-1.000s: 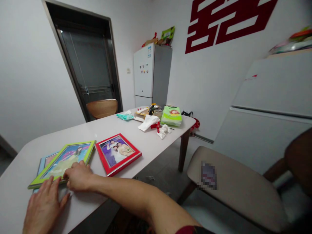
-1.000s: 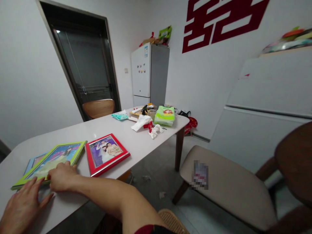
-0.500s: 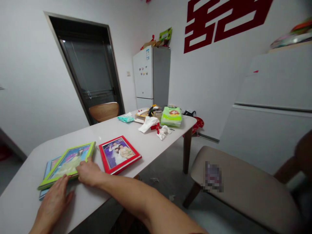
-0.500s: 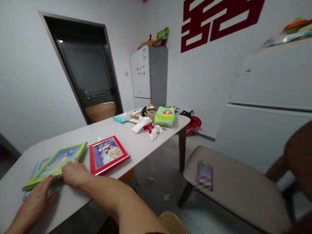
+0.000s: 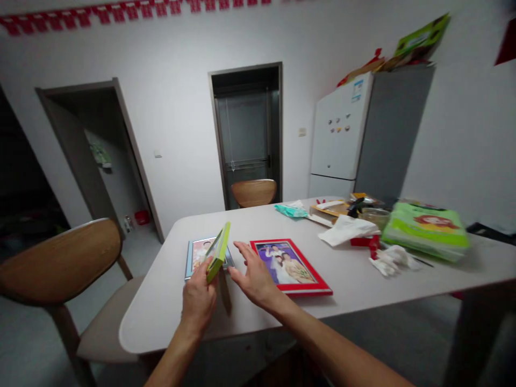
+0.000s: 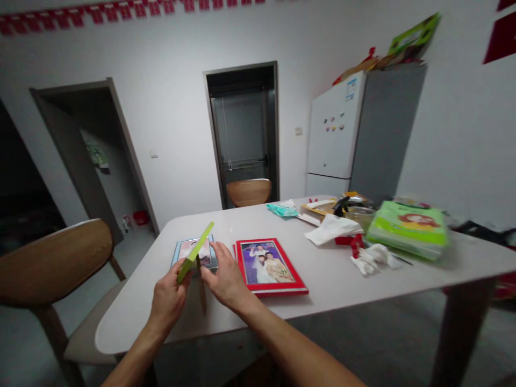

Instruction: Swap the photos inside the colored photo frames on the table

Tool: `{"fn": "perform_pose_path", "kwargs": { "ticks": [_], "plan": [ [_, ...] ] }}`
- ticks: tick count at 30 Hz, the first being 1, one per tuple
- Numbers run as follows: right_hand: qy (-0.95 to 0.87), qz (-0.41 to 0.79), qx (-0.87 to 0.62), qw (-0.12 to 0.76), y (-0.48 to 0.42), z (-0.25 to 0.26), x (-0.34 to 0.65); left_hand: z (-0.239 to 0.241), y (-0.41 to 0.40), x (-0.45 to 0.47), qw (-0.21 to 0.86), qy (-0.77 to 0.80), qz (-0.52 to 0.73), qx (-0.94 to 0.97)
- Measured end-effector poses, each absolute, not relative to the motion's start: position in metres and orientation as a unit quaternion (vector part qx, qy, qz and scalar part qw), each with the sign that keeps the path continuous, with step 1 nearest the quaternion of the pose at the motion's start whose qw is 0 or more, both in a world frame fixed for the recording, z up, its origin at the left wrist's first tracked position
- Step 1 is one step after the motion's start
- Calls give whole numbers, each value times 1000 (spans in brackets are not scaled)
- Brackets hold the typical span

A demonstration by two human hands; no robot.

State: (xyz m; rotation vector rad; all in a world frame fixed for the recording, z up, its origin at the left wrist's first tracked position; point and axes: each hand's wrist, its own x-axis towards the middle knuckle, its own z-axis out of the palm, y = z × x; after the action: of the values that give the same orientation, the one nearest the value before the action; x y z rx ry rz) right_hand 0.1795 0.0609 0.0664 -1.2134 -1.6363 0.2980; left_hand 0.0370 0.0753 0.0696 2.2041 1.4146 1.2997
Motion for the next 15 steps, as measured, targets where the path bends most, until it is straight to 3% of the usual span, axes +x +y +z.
{"fn": "perform_pose_path", "kwargs": {
  "ticks": [3,7,11,15],
  "plan": [
    [-707,223,-475,474,53,54,162,68,62,32,251,470,592,605],
    [-741,243,-482,400,42,34,140,53,42,33,376,442,687,437],
    [-764,213,-507,338,26,22,141,28,23,22,491,392,686,368],
    [-808,213,-480,267,2,23,161,3,10,-5,506,451,624,388]
  ]
}}
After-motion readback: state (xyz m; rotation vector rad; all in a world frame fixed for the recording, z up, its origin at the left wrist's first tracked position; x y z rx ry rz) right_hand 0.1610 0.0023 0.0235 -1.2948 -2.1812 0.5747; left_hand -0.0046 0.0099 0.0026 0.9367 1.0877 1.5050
